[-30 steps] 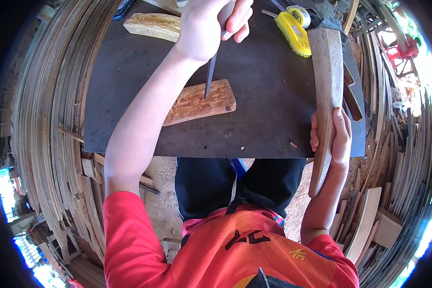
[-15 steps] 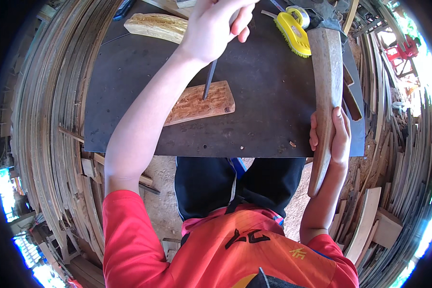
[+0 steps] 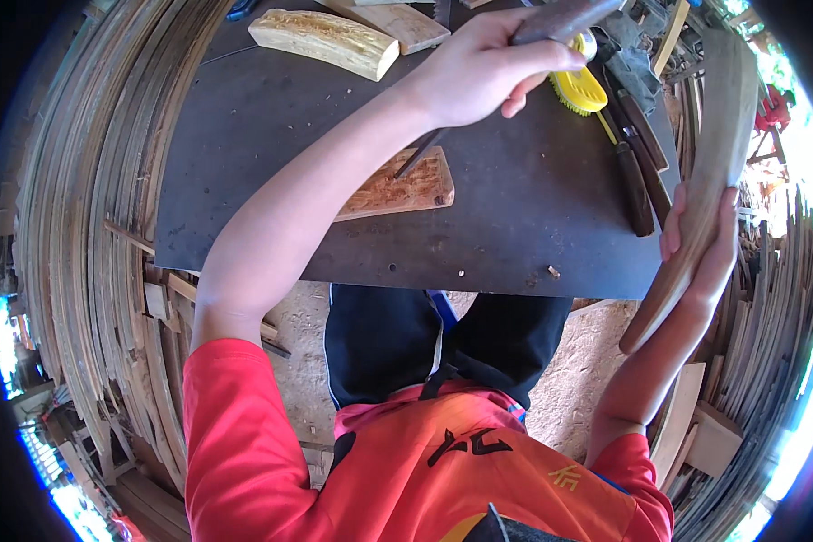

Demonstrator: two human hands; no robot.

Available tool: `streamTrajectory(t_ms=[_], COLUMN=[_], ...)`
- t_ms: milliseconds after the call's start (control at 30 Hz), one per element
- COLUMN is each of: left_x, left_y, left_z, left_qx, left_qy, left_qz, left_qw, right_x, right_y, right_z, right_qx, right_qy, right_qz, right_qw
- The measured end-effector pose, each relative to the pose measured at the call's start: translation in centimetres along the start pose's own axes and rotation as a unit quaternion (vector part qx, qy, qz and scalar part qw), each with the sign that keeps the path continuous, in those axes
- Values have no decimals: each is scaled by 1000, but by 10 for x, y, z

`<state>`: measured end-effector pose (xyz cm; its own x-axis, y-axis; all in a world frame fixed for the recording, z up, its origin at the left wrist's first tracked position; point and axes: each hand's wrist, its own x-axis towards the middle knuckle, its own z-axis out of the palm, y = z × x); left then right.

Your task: Chiseling a small piece of wood using a wood chisel and a wooden mallet.

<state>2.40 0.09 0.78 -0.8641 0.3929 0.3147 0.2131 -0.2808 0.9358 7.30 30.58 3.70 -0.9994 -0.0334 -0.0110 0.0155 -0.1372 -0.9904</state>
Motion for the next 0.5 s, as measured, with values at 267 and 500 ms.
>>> streamTrajectory(t_ms=[267, 500], left_x=[-4, -5], left_y=[-10, -12], left_z=[6, 14], left_qx=[24, 77], left_qy=[45, -1], left_qz=[-1, -56], left_qw=[999, 995], right_x=[15, 20], right_y=[-27, -33], right_z=[32, 25], right_qx=[-176, -272], right_qy=[-40, -86], right_qz=[-42, -21], right_qw=[983, 958])
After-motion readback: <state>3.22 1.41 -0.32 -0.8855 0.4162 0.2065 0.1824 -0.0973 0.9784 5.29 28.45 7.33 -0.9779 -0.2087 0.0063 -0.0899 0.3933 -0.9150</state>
